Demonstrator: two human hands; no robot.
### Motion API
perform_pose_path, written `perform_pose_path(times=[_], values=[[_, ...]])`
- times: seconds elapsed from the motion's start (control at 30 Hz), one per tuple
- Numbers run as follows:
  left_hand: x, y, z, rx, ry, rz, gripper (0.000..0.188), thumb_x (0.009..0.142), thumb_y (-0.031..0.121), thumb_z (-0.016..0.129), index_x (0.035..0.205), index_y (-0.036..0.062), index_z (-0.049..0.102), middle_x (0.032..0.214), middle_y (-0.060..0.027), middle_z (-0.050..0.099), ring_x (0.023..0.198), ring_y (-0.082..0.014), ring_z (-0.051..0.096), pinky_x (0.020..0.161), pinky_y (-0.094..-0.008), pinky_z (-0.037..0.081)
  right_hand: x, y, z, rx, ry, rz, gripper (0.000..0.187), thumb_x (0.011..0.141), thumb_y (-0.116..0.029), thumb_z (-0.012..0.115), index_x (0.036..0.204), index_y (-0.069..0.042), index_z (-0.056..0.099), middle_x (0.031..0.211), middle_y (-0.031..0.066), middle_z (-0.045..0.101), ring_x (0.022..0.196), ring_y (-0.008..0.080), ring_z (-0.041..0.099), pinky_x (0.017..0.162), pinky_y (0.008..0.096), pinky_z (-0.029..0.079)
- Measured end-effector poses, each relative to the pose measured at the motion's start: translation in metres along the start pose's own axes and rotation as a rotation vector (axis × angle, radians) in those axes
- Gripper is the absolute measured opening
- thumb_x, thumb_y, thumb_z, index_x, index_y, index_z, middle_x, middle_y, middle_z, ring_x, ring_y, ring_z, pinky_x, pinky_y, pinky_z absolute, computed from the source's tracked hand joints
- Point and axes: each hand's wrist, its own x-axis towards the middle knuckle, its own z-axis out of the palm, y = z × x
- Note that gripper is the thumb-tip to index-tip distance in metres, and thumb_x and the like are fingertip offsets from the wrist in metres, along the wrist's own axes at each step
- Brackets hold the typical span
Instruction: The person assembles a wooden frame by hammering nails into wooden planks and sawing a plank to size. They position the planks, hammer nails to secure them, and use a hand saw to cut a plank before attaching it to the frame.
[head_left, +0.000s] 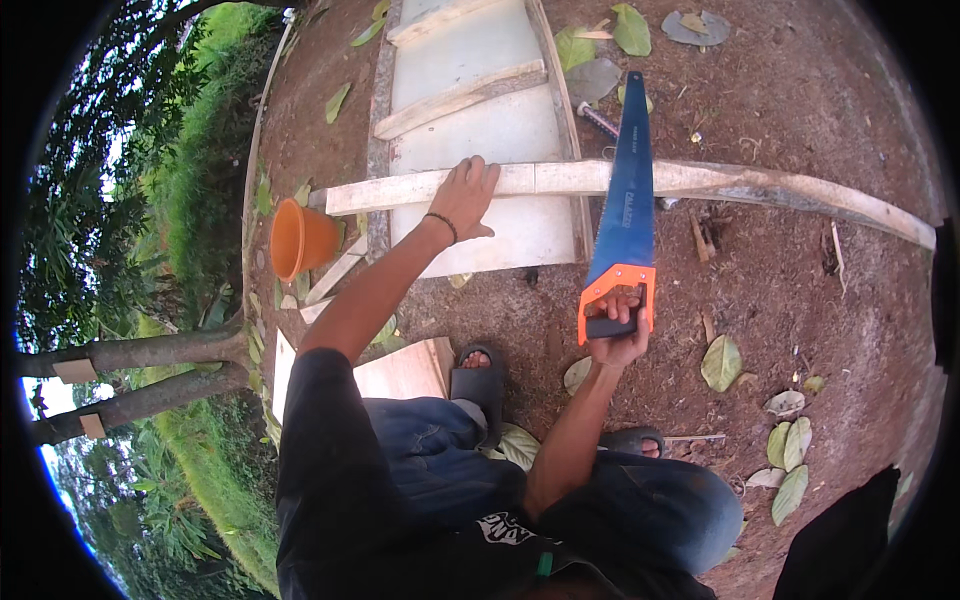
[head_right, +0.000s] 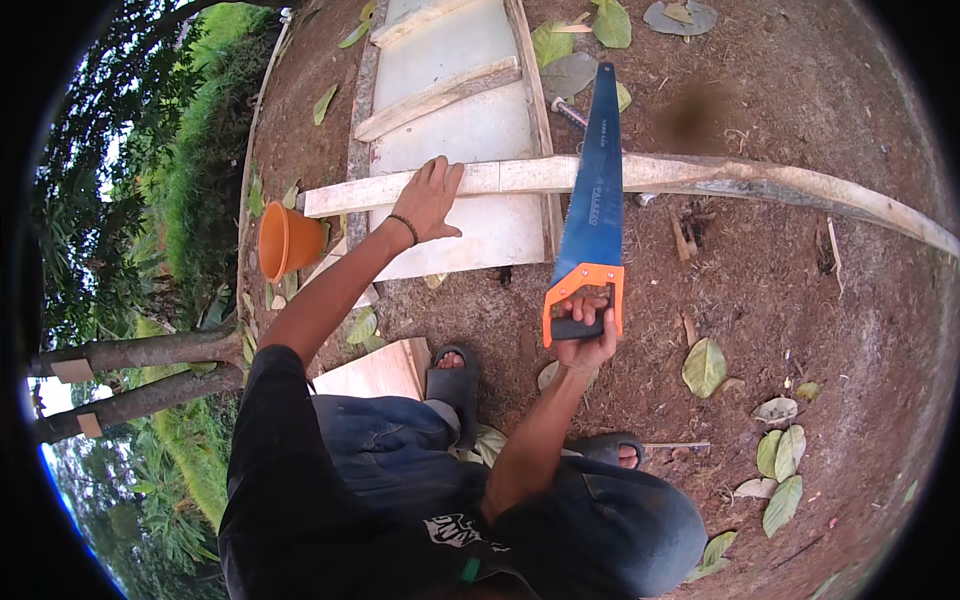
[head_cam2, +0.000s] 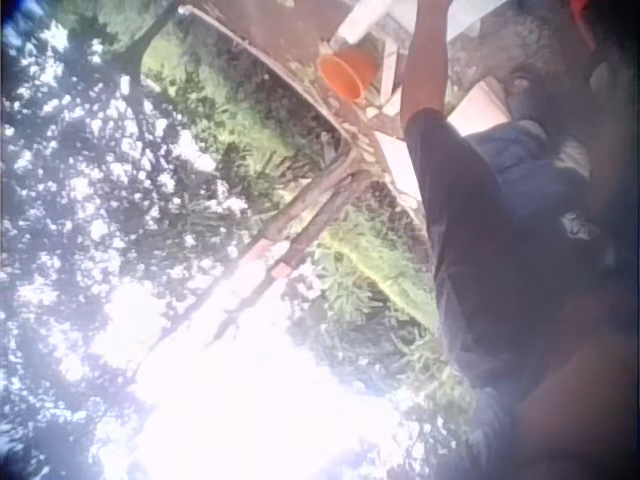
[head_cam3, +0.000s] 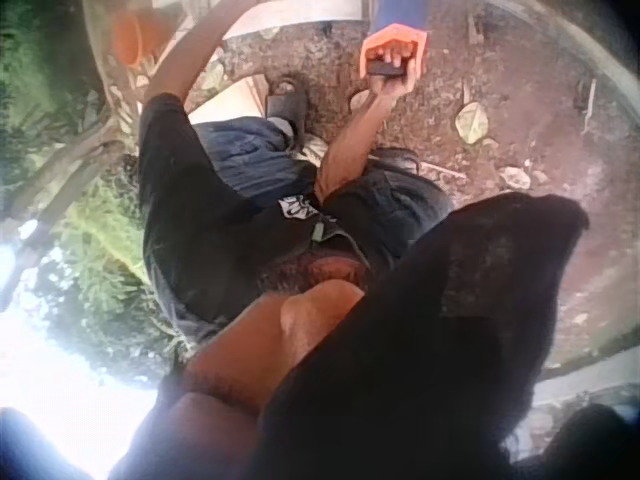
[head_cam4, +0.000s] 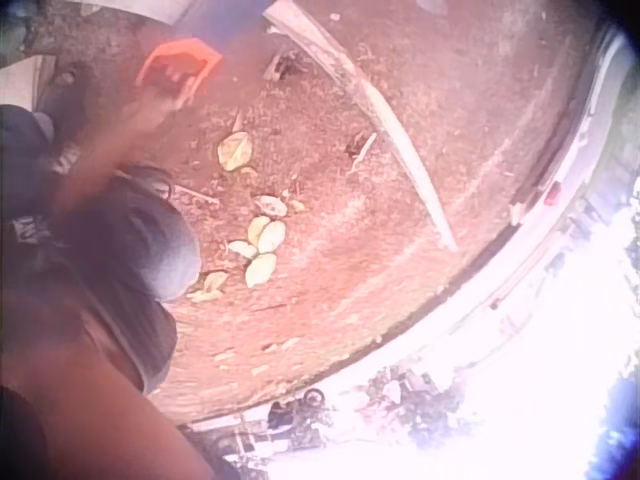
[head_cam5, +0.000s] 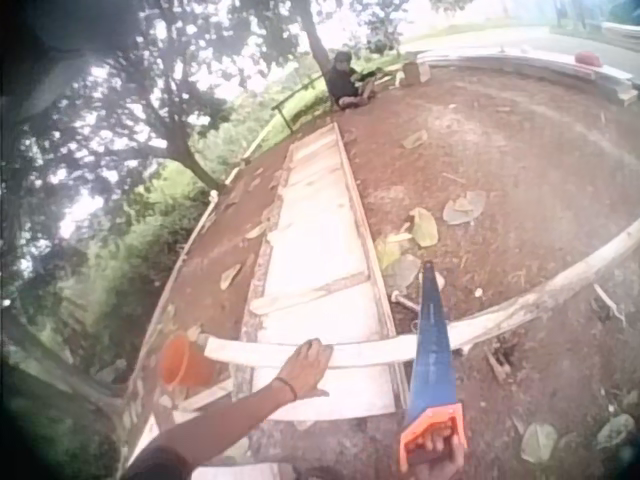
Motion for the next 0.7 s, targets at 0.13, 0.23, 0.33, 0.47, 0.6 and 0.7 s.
perform_pose_path(times=[0.13,0.23,0.33,0.47,0.6,0.7], values=[[0.029,-0.001,0.031,0.033,0.212,-0.049,0.074,0.074,0.031,0.086,0.129,0.0001,0.048,0.117,-0.0187,0.055,0.112,-0.0360,0.058,0.098,-0.0464,0.048,0.005,-0.034,0.032,-0.151,-0.083,-0.010,0.014,0.102,-0.022,0.055,0.107,-0.009,0.060,0.071,-0.0029,0.043,0.066,0.0102,0.043,0.070,0.0332,0.045],[0.044,-0.009,0.047,0.027,0.198,-0.024,0.046,0.077,0.013,0.077,0.116,0.0023,0.055,0.107,-0.0161,0.061,0.101,-0.0327,0.062,0.092,-0.0440,0.049,0.004,-0.043,0.051,-0.174,-0.076,0.061,0.008,0.103,-0.017,0.055,0.107,-0.010,0.057,0.069,-0.0030,0.041,0.064,0.0102,0.041,0.068,0.0328,0.043],[0.046,-0.014,0.038,-0.101,0.195,0.015,0.032,0.075,0.001,0.066,0.105,0.0024,0.056,0.099,-0.0177,0.064,0.095,-0.0348,0.065,0.087,-0.0443,0.053,-0.003,-0.036,0.069,-0.340,-0.045,0.050,0.009,0.102,-0.013,0.056,0.109,-0.008,0.058,0.070,-0.0028,0.038,0.063,0.0104,0.040,0.065,0.0318,0.041],[0.054,-0.022,0.001,-0.262,-0.102,0.063,0.037,0.068,0.007,0.069,0.103,-0.0003,0.061,0.094,-0.0225,0.070,0.093,-0.0389,0.069,0.079,-0.0448,0.057,-0.011,-0.022,0.098,-0.433,-0.040,-0.059,0.010,0.099,-0.012,0.059,0.107,-0.005,0.058,0.068,-0.0031,0.038,0.057,0.0096,0.040,0.057,0.0287,0.038],[0.043,-0.028,0.002,-0.456,-0.523,0.195,0.057,0.055,0.019,0.076,0.107,-0.0008,0.068,0.095,-0.0203,0.073,0.091,-0.0372,0.071,0.077,-0.0434,0.056,-0.023,-0.007,0.124,-0.663,-0.102,-0.146,0.014,0.100,-0.016,0.057,0.105,-0.003,0.057,0.062,-0.0029,0.036,0.051,0.0088,0.036,0.048,0.0275,0.033],[0.046,-0.016,0.008,-0.482,-0.706,0.224,0.067,0.052,0.022,0.078,0.114,-0.0020,0.068,0.095,-0.0180,0.073,0.088,-0.0332,0.069,0.075,-0.0436,0.054,-0.034,-0.004,0.142,-0.704,-0.096,-0.171,0.018,0.099,-0.020,0.058,0.098,-0.003,0.055,0.060,-0.0031,0.035,0.048,0.0090,0.035,0.046,0.0269,0.032]])
